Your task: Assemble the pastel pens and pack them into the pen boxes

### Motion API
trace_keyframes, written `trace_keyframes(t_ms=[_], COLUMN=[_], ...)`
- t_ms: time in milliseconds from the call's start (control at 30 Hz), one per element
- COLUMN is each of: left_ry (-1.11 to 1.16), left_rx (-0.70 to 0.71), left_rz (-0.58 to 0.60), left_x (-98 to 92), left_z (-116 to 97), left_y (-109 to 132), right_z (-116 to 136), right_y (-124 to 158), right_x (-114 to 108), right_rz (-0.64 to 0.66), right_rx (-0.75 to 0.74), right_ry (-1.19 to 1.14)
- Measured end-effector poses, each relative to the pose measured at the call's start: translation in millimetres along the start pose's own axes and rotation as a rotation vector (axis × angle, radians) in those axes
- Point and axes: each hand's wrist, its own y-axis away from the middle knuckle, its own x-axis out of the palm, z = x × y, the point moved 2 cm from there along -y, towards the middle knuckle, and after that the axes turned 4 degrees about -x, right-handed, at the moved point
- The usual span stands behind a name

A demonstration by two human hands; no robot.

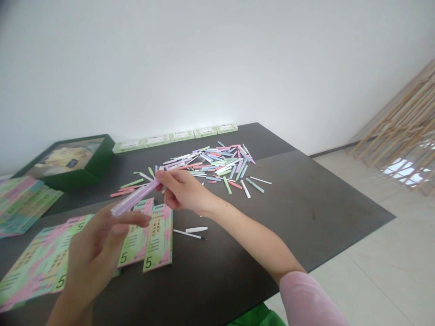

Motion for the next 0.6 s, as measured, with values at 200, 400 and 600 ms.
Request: trace_keyframes(t_ms=[200, 400, 600], left_ry=[-0.035, -0.119, -0.129], left_rx=[0.037, 0.164, 0.187], left_rz=[-0.136, -0.204, -0.218], left_x=[3.8, 4.3, 6.8], left_z=[-2, -15, -18], left_y=[-1, -6, -8], right_z=[-8, -15, -20], right_y=[1, 3, 3], right_x=[3, 11, 18], right_rz=[0.057, 0.093, 0.118], right_rx=[0.091, 0.247, 0.309], right_ry=[-0.234, -0.397, -0.430])
